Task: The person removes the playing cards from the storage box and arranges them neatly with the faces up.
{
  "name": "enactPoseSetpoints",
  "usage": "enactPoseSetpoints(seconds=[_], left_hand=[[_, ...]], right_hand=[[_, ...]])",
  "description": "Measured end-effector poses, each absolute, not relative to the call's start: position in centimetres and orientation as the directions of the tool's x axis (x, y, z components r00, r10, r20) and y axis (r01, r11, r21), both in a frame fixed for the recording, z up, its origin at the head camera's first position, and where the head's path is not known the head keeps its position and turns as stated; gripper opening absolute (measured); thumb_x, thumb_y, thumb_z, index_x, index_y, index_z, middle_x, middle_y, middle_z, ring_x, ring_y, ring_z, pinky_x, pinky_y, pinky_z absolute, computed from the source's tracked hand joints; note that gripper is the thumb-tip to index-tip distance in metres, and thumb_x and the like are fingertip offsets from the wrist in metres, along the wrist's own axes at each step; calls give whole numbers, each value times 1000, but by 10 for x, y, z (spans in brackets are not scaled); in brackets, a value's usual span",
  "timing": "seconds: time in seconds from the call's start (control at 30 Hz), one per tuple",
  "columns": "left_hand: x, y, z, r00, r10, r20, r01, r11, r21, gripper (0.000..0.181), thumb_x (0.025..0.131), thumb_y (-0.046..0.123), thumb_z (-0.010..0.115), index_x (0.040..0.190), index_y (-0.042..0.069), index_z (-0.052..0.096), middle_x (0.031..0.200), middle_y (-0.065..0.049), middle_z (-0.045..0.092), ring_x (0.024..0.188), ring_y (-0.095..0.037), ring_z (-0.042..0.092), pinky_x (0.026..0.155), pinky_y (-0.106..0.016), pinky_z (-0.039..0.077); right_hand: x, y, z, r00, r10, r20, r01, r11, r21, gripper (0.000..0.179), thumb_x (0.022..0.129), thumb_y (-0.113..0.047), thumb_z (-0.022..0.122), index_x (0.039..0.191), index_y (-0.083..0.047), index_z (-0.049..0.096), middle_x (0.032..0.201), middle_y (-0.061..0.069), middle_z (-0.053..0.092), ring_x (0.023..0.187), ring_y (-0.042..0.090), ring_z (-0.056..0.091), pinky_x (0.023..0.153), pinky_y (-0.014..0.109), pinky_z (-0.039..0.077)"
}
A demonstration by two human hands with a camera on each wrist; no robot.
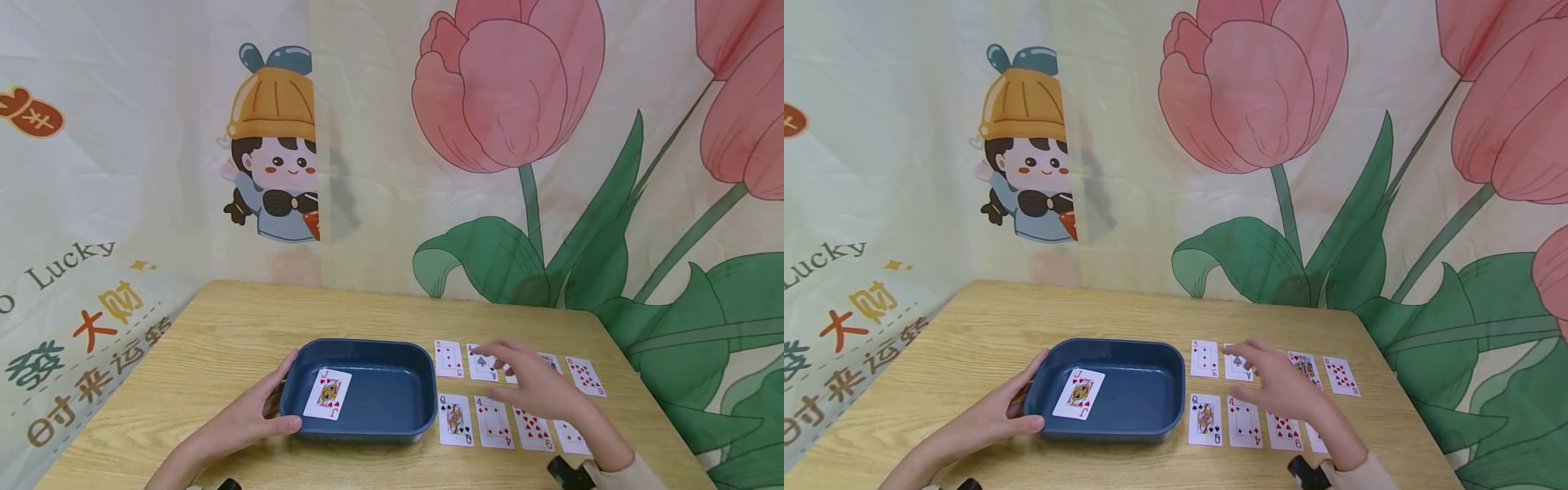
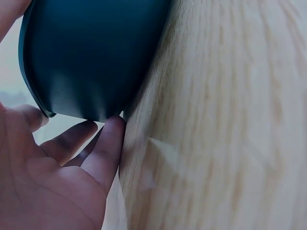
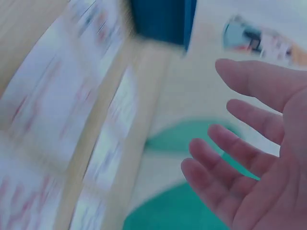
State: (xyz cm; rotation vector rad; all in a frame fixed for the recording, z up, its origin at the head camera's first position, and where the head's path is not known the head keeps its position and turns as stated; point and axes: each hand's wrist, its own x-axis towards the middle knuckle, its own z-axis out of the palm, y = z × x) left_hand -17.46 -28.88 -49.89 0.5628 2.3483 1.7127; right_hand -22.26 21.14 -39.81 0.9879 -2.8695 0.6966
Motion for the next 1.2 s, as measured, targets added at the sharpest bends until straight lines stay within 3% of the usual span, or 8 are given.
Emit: enactPoseSetpoints(seconds=[0.13,0.33,0.5,0.7,0.9,1.2], left_hand=[[-175,-288,-498,-915,399,61,182,273,945,107,97,12,78,172,33,5,173,-28,16,148,-47,40,102,-19,50],[-174,-287,-496,-916,398,47,165,267,949,107,98,12,78,172,34,5,174,-27,15,148,-47,40,102,-19,50],[-175,-286,-495,-917,396,45,163,269,949,107,97,13,78,172,31,4,173,-28,15,148,-47,40,102,-17,49],[-174,-288,-495,-916,399,50,173,277,945,106,98,13,77,172,31,4,173,-29,16,148,-47,40,102,-17,49],[-175,-289,-496,-912,407,43,166,274,947,103,100,15,75,172,34,4,174,-27,13,149,-48,38,102,-16,48],[-175,-289,-496,-910,412,44,167,269,949,103,100,14,75,172,35,4,175,-27,11,151,-49,36,103,-17,48]], right_hand=[[-227,159,-392,-765,-611,203,-626,631,-459,60,94,-25,84,149,-20,61,132,-2,63,109,16,62,82,32,57],[-230,89,-400,-770,-618,160,-580,573,-579,59,97,-26,80,151,-18,59,136,5,61,114,23,64,91,38,58],[-235,47,-421,-777,-619,117,-549,576,-605,62,95,-31,82,152,-18,58,138,6,60,117,26,64,94,35,56],[-236,9,-445,-798,-596,90,-522,610,-596,69,91,-35,86,151,-14,60,135,10,61,119,25,62,99,35,54],[-233,-16,-461,-817,-571,74,-507,652,-564,76,84,-38,91,150,-13,61,127,8,61,107,16,57,95,33,54],[-230,-30,-469,-837,-544,57,-509,738,-443,88,75,-43,98,150,-16,62,131,5,59,104,17,48,90,33,50]])
